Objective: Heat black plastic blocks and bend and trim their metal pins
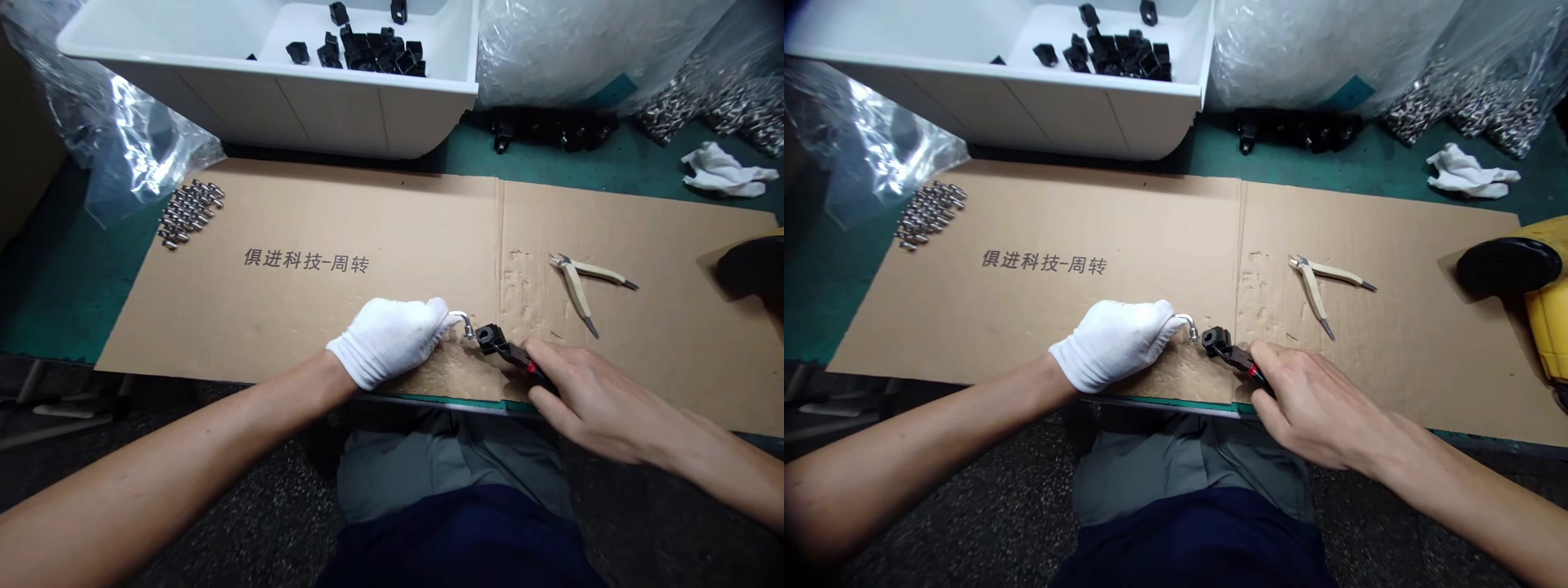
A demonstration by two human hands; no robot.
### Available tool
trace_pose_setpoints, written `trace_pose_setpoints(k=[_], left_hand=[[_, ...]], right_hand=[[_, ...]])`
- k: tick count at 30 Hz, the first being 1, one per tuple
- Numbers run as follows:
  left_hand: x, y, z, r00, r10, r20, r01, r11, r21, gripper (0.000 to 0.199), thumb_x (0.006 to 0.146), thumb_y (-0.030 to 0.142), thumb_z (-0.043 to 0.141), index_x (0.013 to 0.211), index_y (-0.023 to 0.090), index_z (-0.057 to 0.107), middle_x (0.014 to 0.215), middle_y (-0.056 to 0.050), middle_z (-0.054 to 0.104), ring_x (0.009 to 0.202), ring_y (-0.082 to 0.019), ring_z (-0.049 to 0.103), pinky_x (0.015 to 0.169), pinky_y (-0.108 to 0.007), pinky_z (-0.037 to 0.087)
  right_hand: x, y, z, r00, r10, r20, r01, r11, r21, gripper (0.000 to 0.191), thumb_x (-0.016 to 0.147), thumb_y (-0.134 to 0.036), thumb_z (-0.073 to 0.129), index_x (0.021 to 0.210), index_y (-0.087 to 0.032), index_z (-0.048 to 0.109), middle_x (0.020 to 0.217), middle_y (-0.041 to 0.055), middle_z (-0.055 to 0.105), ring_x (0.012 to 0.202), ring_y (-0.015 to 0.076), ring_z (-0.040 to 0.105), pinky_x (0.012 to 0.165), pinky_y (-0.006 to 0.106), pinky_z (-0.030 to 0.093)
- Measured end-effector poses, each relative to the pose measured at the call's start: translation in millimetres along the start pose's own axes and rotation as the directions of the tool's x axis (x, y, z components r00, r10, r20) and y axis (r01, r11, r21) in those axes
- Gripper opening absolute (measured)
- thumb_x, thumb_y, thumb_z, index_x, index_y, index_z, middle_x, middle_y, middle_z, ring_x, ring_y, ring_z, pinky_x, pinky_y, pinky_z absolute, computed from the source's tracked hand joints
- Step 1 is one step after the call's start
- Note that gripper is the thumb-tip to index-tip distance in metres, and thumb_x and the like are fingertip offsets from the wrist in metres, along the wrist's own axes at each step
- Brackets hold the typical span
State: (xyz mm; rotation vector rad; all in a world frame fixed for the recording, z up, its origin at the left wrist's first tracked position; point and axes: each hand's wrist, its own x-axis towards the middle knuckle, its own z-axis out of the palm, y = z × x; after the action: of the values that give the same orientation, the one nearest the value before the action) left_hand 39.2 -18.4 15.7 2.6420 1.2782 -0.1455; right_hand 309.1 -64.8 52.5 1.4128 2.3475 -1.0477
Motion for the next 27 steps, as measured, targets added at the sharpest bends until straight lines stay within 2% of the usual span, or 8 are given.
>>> trace_pose_setpoints(k=[6, 9, 13, 15, 18, 22, 25, 27], left_hand=[[-1, 2, 1.0, 0.999, -0.029, -0.036, 0.029, 1.000, -0.006, 0.039, 0.105, 0.041, 0.028, 0.101, 0.020, 0.060, 0.082, -0.008, 0.074, 0.065, -0.026, 0.071, 0.046, -0.029, 0.036], [-1, 2, 3.3, 0.996, -0.052, -0.070, 0.050, 0.998, -0.024, 0.042, 0.106, 0.043, 0.025, 0.100, 0.020, 0.060, 0.079, -0.008, 0.074, 0.065, -0.026, 0.072, 0.047, -0.029, 0.037], [-3, 2, 3.7, 0.984, -0.128, -0.120, 0.123, 0.991, -0.054, 0.047, 0.106, 0.045, 0.023, 0.094, 0.021, 0.060, 0.077, -0.007, 0.074, 0.065, -0.025, 0.072, 0.049, -0.030, 0.040], [-5, 1, 2.7, 0.983, -0.127, -0.134, 0.116, 0.990, -0.085, 0.045, 0.107, 0.043, 0.023, 0.093, 0.022, 0.061, 0.079, -0.005, 0.074, 0.066, -0.024, 0.072, 0.050, -0.030, 0.042], [-5, 0, 2.0, 0.975, -0.149, -0.165, 0.131, 0.985, -0.116, 0.040, 0.107, 0.038, 0.026, 0.092, 0.023, 0.061, 0.079, -0.003, 0.073, 0.066, -0.023, 0.073, 0.051, -0.030, 0.045], [-4, -1, 2.6, 0.948, -0.229, -0.221, 0.202, 0.970, -0.136, 0.038, 0.107, 0.033, 0.027, 0.094, 0.024, 0.061, 0.077, 0.000, 0.073, 0.063, -0.022, 0.073, 0.052, -0.030, 0.048], [-3, -2, 5.7, 0.924, -0.297, -0.242, 0.256, 0.949, -0.187, 0.037, 0.106, 0.030, 0.027, 0.095, 0.025, 0.062, 0.079, 0.000, 0.075, 0.065, -0.024, 0.074, 0.056, -0.033, 0.053], [-1, -3, 11.5, 0.911, -0.323, -0.256, 0.277, 0.940, -0.197, 0.037, 0.105, 0.027, 0.028, 0.095, 0.024, 0.063, 0.079, -0.001, 0.076, 0.066, -0.026, 0.075, 0.056, -0.034, 0.054]], right_hand=[[1, -2, 1, 1.000, 0.009, -0.008, -0.009, 1.000, 0.009, 0.014, 0.091, -0.016, 0.045, 0.087, -0.025, 0.035, 0.079, 0.0016, 0.055, 0.070, 0.0208, 0.051, 0.065, 0.036, 0.034], [0, 0, 2, 0.999, -0.001, -0.043, 0.002, 1.000, 0.031, 0.010, 0.091, -0.014, 0.044, 0.094, -0.023, 0.040, 0.083, 0.0030, 0.058, 0.074, 0.0221, 0.054, 0.067, 0.037, 0.038], [-5, 0, 5, 0.992, -0.025, -0.126, 0.034, 0.997, 0.069, 0.015, 0.091, -0.015, 0.042, 0.103, -0.022, 0.047, 0.098, 0.0082, 0.065, 0.088, 0.0246, 0.061, 0.076, 0.038, 0.046], [-6, -2, 5, 0.983, -0.031, -0.181, 0.047, 0.995, 0.085, 0.016, 0.092, -0.016, 0.041, 0.104, -0.022, 0.050, 0.102, 0.0092, 0.066, 0.092, 0.0247, 0.064, 0.079, 0.037, 0.048], [2, -4, -4, 0.966, -0.023, -0.256, 0.048, 0.995, 0.092, 0.019, 0.092, -0.019, 0.041, 0.104, -0.022, 0.054, 0.102, 0.0083, 0.068, 0.093, 0.0249, 0.065, 0.081, 0.037, 0.050], [30, -15, -47, 0.959, -0.040, -0.281, 0.075, 0.991, 0.115, 0.011, 0.091, -0.017, 0.043, 0.093, -0.023, 0.051, 0.092, 0.0032, 0.066, 0.086, 0.0217, 0.062, 0.078, 0.034, 0.046], [58, -30, -97, 0.939, -0.055, -0.340, 0.089, 0.992, 0.085, 0.009, 0.093, -0.017, 0.041, 0.091, -0.023, 0.048, 0.088, -0.0003, 0.062, 0.082, 0.0189, 0.058, 0.074, 0.031, 0.043], [77, -41, -133, 0.926, -0.045, -0.376, 0.051, 0.999, 0.004, 0.009, 0.093, -0.018, 0.041, 0.087, -0.023, 0.045, 0.083, -0.0016, 0.061, 0.077, 0.0173, 0.055, 0.069, 0.030, 0.040]])
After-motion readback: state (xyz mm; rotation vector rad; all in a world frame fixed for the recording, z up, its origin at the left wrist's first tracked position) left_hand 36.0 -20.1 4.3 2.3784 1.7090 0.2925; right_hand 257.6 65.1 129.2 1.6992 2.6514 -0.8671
